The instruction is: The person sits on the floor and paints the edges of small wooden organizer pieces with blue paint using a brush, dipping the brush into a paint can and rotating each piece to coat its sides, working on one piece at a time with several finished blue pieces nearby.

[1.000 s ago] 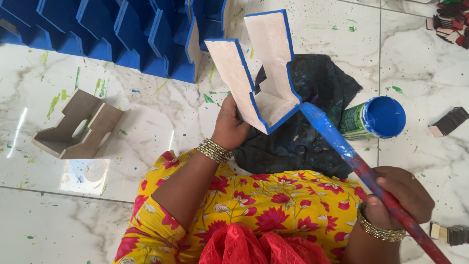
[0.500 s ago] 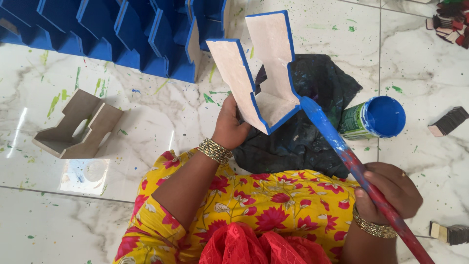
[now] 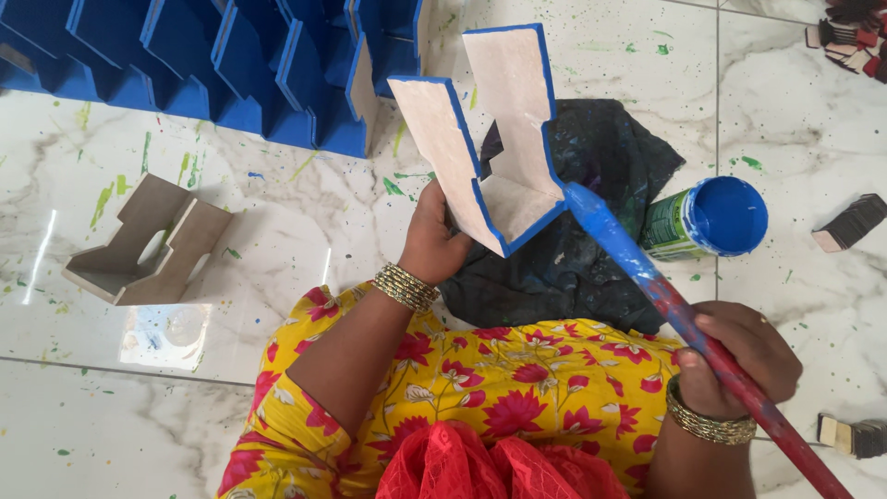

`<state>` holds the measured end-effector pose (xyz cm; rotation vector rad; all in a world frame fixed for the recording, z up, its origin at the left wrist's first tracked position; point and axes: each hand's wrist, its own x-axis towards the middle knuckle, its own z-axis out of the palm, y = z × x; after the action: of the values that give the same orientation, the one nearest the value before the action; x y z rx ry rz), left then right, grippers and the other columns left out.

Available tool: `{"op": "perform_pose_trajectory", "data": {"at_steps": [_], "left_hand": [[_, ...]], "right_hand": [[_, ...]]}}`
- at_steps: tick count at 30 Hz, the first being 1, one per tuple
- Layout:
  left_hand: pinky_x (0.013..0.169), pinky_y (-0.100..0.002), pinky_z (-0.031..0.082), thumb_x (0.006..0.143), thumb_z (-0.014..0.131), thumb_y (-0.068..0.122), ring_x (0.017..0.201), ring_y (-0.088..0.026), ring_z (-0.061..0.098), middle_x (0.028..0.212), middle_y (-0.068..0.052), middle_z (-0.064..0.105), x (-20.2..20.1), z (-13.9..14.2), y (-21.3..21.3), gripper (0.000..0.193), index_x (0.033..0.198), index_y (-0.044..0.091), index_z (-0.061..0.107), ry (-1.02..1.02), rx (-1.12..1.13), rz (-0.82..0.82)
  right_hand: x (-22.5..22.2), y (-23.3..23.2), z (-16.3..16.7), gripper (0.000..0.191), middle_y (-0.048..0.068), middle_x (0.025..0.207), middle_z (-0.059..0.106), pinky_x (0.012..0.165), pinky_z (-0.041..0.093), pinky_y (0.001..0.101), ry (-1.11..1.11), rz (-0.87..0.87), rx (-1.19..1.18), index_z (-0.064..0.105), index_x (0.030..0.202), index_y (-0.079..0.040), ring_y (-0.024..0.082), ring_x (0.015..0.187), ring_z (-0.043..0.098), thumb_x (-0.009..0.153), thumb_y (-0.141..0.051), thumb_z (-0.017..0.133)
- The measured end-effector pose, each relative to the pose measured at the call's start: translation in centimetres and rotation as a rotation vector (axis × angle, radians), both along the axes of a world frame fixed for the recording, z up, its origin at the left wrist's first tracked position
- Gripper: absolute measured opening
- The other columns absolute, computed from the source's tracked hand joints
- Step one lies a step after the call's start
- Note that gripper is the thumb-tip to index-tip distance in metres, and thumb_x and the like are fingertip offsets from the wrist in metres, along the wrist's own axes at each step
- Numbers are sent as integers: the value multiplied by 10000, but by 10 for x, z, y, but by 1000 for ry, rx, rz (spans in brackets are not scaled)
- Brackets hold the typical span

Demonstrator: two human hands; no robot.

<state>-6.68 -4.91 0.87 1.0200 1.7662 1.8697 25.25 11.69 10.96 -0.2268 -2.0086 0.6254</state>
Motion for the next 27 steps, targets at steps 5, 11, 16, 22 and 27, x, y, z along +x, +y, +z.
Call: {"op": "perform_pose_trajectory", "data": {"at_steps": [5,11,16,22,27], "left_hand": [[988,-331,556,852,733,-71,1202,-184,629,1303,-100,602,-1,0,0,670,1436,40,425,3,-12,8],[999,-329,553,841,703,-70,1216,-184,626,1317,-102,594,-2,2,2,691,1454,37,403,-40,21,-7],[1010,-345,519,803,720,-73,1209,-238,626,1280,-139,604,-6,12,4,652,1403,13,481,111,3,76],[941,-343,535,792,723,-49,1120,-252,651,1191,-137,614,-7,15,5,573,1319,18,510,106,-28,106],[923,-340,539,789,721,-55,1081,-254,667,1149,-135,636,-7,15,8,539,1285,19,524,77,-30,121]], "right_hand": [[5,7,7,335,199,864,708,686,574,280,-75,-2,30,698,1049,19,256,750,724,957,-287,798],[25,19,2,335,183,907,715,716,605,329,79,45,-2,663,1041,28,297,774,737,1007,-280,791],[24,54,-24,367,105,824,643,585,573,374,518,69,-193,613,1035,-17,259,615,665,981,-378,640],[6,93,-60,309,43,811,585,582,393,288,776,86,-1039,631,1034,-170,194,625,530,922,-452,569],[-16,92,-55,428,-9,790,563,705,427,298,898,99,-1476,721,1114,-104,167,735,539,922,-436,530]]}}
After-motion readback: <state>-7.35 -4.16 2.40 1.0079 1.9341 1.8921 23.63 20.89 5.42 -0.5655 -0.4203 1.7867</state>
